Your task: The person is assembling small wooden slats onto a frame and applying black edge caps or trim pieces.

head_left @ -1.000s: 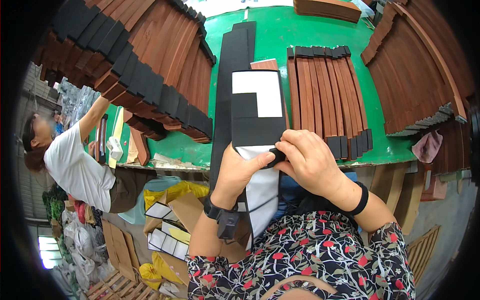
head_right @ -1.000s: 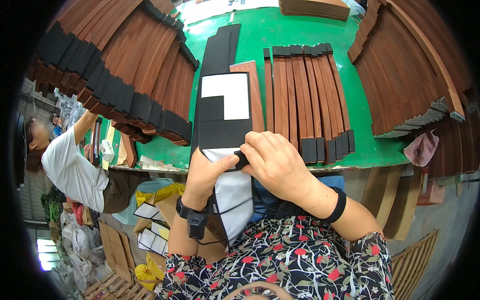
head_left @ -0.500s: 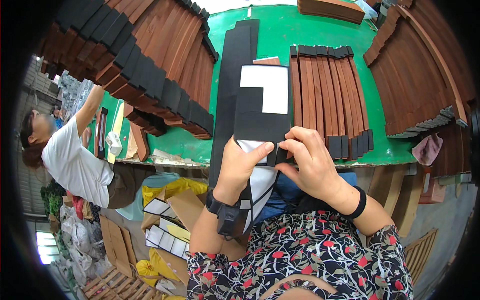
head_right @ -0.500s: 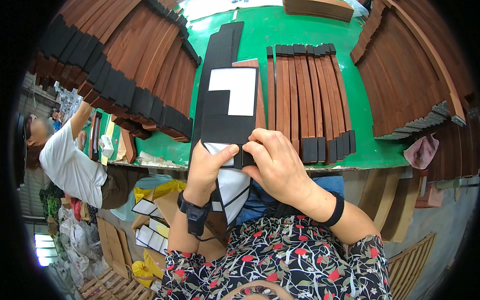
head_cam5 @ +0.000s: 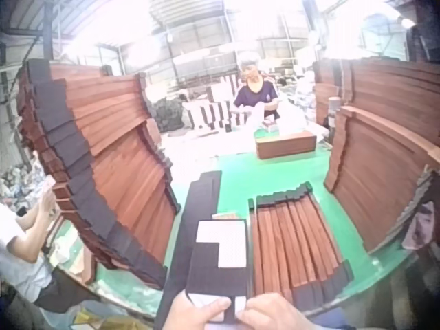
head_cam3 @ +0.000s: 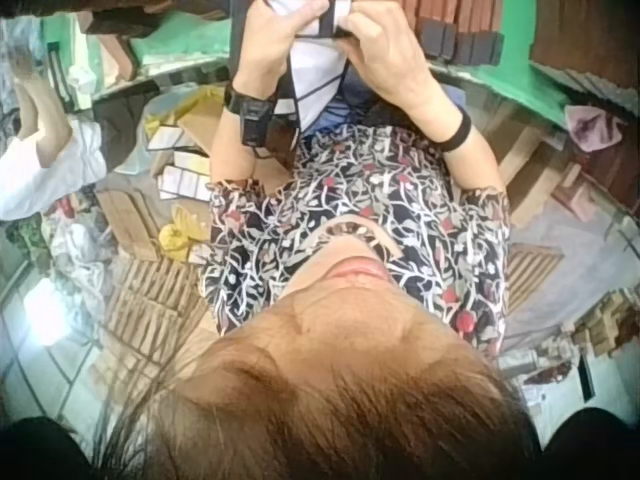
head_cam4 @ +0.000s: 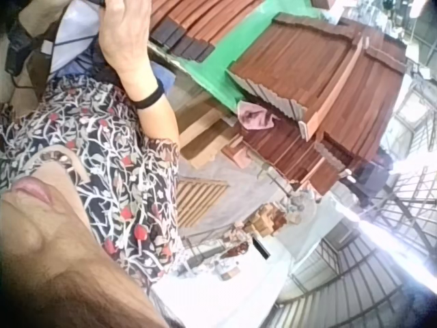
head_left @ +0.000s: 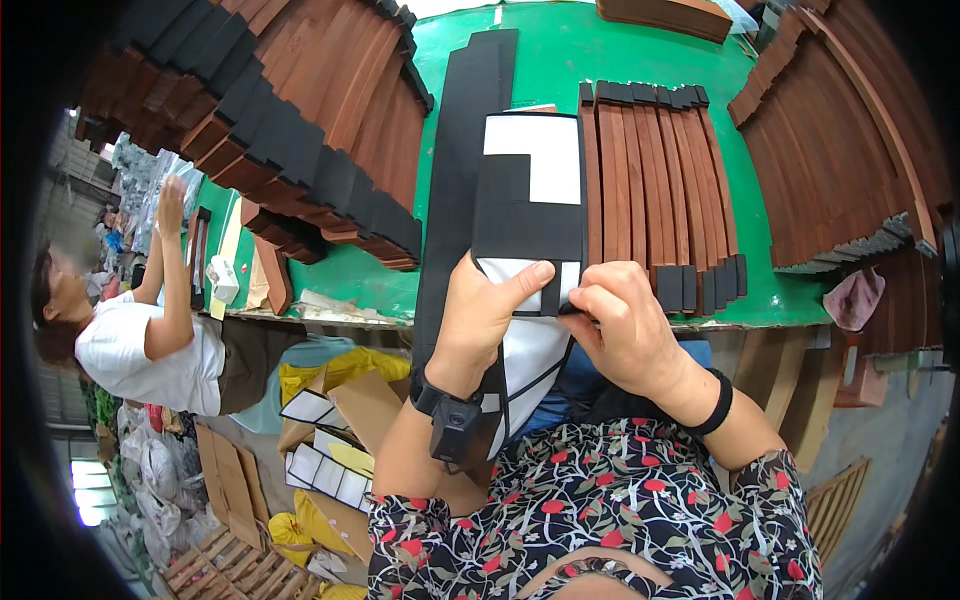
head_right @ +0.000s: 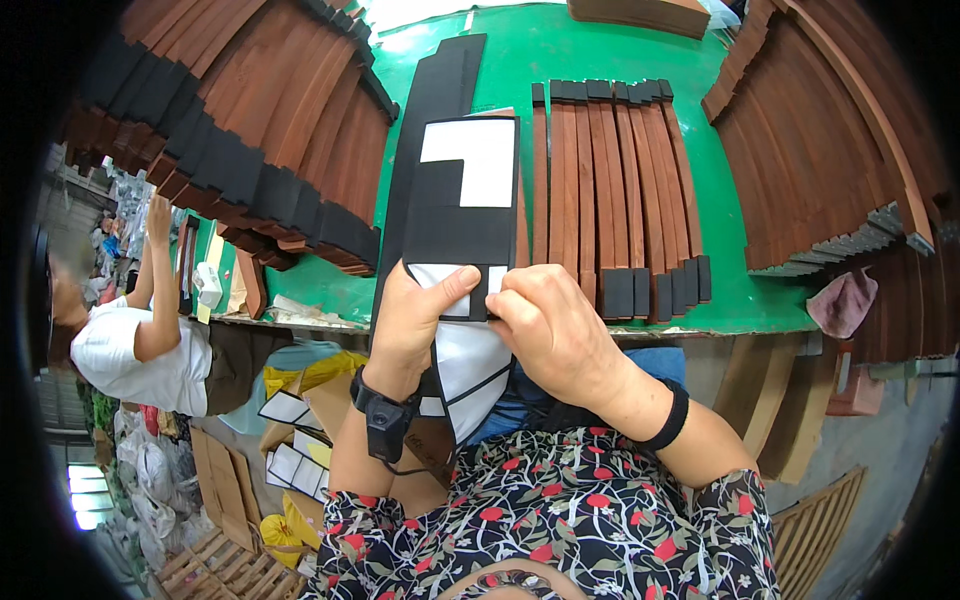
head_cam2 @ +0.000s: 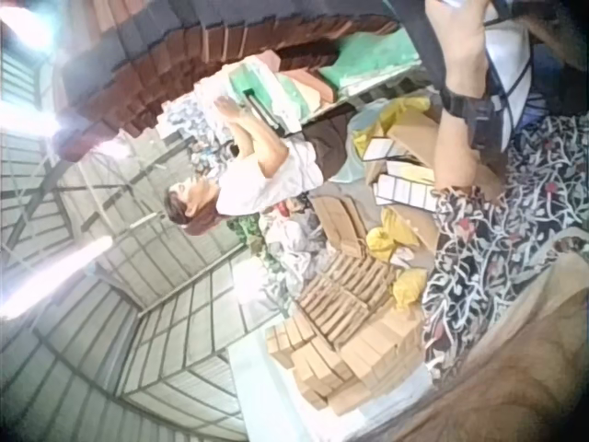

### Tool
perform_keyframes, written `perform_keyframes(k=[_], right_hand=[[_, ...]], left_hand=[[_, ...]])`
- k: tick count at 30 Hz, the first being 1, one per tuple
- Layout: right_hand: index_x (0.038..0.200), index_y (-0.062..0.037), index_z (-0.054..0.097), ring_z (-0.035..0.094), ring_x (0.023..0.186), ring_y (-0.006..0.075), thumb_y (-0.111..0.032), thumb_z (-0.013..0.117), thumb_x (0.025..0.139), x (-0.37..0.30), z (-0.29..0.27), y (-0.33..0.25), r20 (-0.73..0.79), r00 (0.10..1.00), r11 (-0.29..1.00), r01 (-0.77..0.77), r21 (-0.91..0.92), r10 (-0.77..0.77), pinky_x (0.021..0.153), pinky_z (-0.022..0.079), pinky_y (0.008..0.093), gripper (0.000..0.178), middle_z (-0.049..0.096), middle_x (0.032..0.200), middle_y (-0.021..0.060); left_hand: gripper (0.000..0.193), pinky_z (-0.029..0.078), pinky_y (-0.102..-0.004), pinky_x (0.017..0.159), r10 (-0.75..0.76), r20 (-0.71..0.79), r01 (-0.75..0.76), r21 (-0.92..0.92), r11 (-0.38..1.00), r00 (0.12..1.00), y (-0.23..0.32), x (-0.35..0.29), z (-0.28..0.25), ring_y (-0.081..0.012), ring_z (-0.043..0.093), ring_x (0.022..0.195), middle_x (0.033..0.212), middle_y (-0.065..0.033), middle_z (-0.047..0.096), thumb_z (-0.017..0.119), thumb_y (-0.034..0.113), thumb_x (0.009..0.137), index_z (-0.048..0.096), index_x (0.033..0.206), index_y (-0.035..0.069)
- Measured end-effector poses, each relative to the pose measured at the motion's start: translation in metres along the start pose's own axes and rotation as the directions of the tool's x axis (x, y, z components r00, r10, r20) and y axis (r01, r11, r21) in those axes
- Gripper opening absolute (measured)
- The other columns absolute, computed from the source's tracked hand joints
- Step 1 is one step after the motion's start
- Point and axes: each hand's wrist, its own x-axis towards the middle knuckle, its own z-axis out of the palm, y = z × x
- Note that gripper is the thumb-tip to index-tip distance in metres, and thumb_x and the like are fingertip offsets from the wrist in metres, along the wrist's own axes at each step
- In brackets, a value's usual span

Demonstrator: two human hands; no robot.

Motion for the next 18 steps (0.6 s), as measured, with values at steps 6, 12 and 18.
perform_keyframes(k=[6,12,18], right_hand=[[0.114,-0.0046,0.054,0.059,0.094,0.0313,0.009,0.078,0.073,-0.001,-0.018,0.006,-0.092,0.996,1.0,-0.017,0.025,0.019,0.084,0.051,0.0383,0.05,0.057,0.107,0.0129],[0.131,-0.0018,0.043,0.056,0.099,0.0135,0.013,0.074,0.079,-0.005,-0.064,0.007,-0.002,0.769,0.614,-0.51,0.602,0.64,0.089,0.051,0.0301,0.062,0.049,0.115,0.0064],[0.129,-0.0024,0.051,0.058,0.093,0.0131,0.012,0.075,0.076,-0.023,-0.079,0.016,0.046,0.827,0.759,-0.535,0.371,0.561,0.082,0.053,0.0293,0.06,0.049,0.123,0.0093]], left_hand=[[0.033,0.052,-0.0304,0.091,0.113,-0.076,-0.11,0.045,0.993,0.991,0.001,0.016,0.001,-0.0148,0.066,0.101,0.112,-0.0054,0.07,0.078,0.006,0.089,0.064,0.119,0.0],[0.053,0.055,-0.0365,0.085,0.423,-0.097,-0.287,0.597,0.749,0.901,0.006,0.056,-0.008,-0.0263,0.071,0.099,0.11,-0.0188,0.071,0.083,0.012,0.081,0.057,0.123,-0.006],[0.075,0.05,-0.044,0.1,0.666,0.243,-0.251,0.964,-0.085,0.705,-0.012,0.09,-0.015,-0.0413,0.055,0.128,0.147,-0.0284,0.046,0.082,0.023,0.084,0.042,0.143,0.0]])
